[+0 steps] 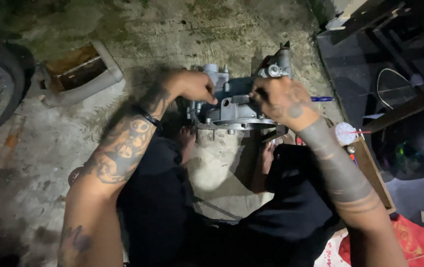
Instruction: The person is using a screwdriver and a brush to inspect and clean the internal parts of a motorcycle engine casing.
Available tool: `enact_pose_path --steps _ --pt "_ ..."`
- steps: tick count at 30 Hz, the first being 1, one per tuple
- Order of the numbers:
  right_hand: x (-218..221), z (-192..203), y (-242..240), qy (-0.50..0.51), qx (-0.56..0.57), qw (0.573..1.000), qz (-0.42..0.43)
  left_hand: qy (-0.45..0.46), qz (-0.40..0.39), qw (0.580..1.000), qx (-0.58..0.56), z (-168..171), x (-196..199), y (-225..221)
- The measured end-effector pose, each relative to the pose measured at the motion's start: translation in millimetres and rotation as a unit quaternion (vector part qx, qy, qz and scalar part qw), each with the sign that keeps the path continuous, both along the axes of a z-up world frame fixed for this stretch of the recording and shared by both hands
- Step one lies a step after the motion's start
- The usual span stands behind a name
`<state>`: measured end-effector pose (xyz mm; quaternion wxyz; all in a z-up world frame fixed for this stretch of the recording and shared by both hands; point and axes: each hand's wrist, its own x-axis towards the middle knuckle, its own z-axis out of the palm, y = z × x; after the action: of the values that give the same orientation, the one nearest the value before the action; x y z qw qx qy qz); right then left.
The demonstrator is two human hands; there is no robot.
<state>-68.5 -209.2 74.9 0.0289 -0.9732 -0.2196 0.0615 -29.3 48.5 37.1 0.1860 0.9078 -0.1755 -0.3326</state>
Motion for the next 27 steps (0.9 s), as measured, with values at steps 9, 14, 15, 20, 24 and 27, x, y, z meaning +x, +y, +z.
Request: enact_pose_path --steps 9,14,15,20,24,27 --pt "15 -17 5 -0.030 -0.076 0.997 0.001 -0.012 0.001 1.000 0.010 -7 4 0" --pt "9 -12 22 -0.009 -0.055 0.998 0.008 -0.005 0.001 1.000 0.014 1 -2 -6" --pt "14 -20 23 -0.006 -0.061 0.998 0.011 -0.008 -0.007 1.000 0.026 -3 0 -4" --pt "7 1 22 0.024 -0.012 0.999 0.032 0.007 0.000 1.000 -0.004 -9 7 -2" --pt "0 1 16 0.009 -0.055 0.997 0.062 0.015 0.013 1.000 -0.010 -6 6 0" --pt "22 -9 2 0.061 0.026 0.996 0.060 0.005 -0.002 1.000 -0.010 -18 13 -4"
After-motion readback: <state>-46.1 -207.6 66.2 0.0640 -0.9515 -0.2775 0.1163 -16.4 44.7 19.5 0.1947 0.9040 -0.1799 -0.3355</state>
